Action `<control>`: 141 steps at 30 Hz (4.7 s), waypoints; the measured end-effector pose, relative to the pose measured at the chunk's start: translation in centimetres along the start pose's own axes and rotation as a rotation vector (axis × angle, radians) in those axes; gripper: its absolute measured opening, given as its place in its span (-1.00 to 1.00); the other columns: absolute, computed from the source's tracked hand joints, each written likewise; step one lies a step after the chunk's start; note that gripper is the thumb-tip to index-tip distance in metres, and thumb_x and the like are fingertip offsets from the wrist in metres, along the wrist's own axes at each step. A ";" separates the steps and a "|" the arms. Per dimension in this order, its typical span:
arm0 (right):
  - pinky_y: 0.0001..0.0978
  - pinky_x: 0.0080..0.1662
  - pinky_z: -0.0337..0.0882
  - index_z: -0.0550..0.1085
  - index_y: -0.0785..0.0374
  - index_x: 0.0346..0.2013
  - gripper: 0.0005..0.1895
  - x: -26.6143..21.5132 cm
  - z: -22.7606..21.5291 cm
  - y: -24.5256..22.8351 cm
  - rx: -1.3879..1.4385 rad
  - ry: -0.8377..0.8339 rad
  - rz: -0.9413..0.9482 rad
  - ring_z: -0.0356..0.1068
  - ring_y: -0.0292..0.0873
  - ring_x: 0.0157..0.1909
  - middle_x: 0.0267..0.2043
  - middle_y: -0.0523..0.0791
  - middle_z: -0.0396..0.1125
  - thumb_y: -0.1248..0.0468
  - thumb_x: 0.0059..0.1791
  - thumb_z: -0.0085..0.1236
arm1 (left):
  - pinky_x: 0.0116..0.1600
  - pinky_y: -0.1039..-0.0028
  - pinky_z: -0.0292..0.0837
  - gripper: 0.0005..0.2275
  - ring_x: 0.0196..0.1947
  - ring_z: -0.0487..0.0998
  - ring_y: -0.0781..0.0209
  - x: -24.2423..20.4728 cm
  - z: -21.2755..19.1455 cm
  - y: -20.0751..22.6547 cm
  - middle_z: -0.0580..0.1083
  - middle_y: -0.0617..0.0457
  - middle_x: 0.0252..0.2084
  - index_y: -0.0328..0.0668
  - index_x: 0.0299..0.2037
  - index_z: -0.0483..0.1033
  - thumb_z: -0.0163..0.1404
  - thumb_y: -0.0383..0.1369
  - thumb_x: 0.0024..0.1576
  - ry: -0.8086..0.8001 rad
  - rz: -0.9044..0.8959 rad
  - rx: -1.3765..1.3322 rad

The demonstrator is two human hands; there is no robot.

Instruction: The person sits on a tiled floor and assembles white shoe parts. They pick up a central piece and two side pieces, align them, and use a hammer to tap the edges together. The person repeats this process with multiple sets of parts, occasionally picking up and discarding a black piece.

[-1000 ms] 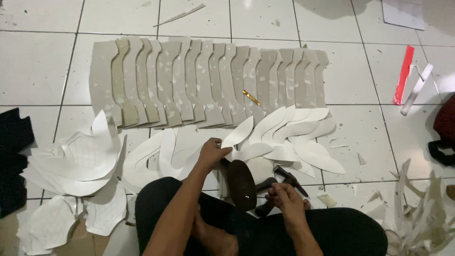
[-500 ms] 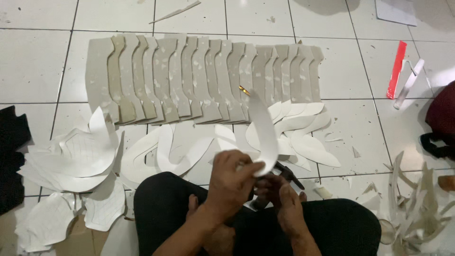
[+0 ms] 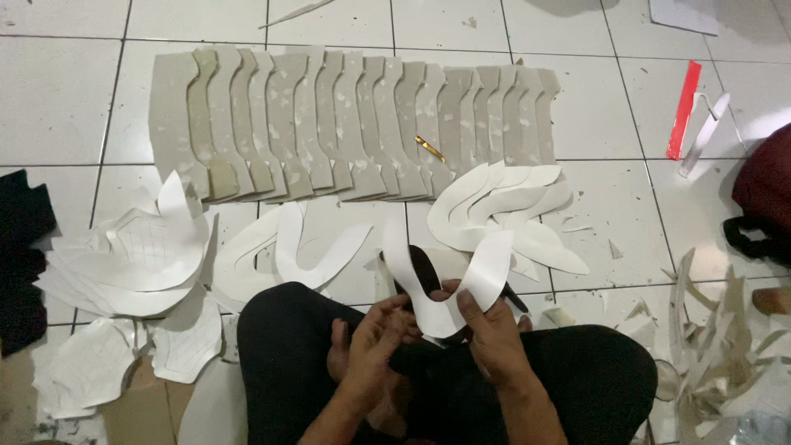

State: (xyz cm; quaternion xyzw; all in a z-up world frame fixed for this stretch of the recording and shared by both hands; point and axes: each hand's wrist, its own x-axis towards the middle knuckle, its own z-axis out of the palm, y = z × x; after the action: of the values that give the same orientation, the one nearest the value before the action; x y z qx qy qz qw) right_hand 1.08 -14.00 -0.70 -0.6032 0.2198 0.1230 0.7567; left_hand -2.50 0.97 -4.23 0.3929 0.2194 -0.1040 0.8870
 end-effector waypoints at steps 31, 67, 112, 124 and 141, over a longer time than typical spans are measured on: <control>-0.25 0.06 0.33 0.33 0.33 0.05 -0.47 -0.7 -0.1 0.3 -0.103 -0.074 0.026 0.32 -0.08 0.00 -0.03 0.02 0.37 0.46 -0.23 0.11 | -0.15 0.54 0.36 -0.60 -0.28 0.45 0.27 1.3 -2.8 1.1 0.45 -0.01 -0.31 -0.25 0.05 0.36 0.04 -0.51 -0.04 0.050 0.159 0.252; -0.13 0.06 0.24 0.22 0.37 0.17 -0.49 -1.8 1.8 -0.9 -0.230 0.116 0.142 0.20 0.03 0.05 0.08 0.09 0.23 0.51 -0.10 -0.13 | 0.07 0.08 0.17 -0.45 0.04 0.26 -0.27 -3.0 -33.0 14.2 0.25 -0.34 0.06 -0.45 0.08 0.20 0.09 -0.21 -0.01 1.450 -0.140 1.345; -0.10 -0.21 0.20 0.29 0.59 -0.09 -0.76 -4.2 -7.8 -2.6 -0.251 0.218 0.117 0.24 0.22 -0.31 -0.38 0.30 0.22 0.46 0.00 -0.18 | -0.10 0.41 0.31 -0.77 -0.20 0.42 0.14 4.5 1.9 2.7 0.40 0.07 -0.23 -0.13 -0.17 0.44 0.00 -0.25 0.02 0.116 0.633 1.003; -0.13 -0.24 0.25 0.34 0.56 -0.04 -0.72 -2.5 -9.3 -1.0 -0.273 0.233 0.087 0.27 0.19 -0.33 -0.35 0.32 0.28 0.43 0.00 -0.13 | -0.15 0.55 0.35 -0.70 -0.31 0.41 0.34 8.6 -12.0 7.9 0.39 0.13 -0.21 -0.08 -0.02 0.31 0.01 -0.29 0.06 0.669 0.493 0.405; 0.07 0.11 0.06 0.31 0.44 0.10 -0.64 3.8 -12.1 -0.4 -0.558 0.280 0.488 0.15 0.25 0.10 0.09 0.20 0.20 0.37 0.02 -0.14 | -0.50 0.56 0.30 -0.69 -0.53 0.33 0.27 9.4 -26.0 15.5 0.37 0.10 -0.46 -0.14 -0.30 0.43 0.22 -0.18 -0.11 1.275 0.275 -0.761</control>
State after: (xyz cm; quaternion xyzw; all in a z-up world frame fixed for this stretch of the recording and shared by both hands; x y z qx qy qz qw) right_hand 2.40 -26.12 -4.31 -0.7266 0.4160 0.2710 0.4750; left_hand 3.34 30.49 -14.04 0.0675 0.6599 0.3379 0.6677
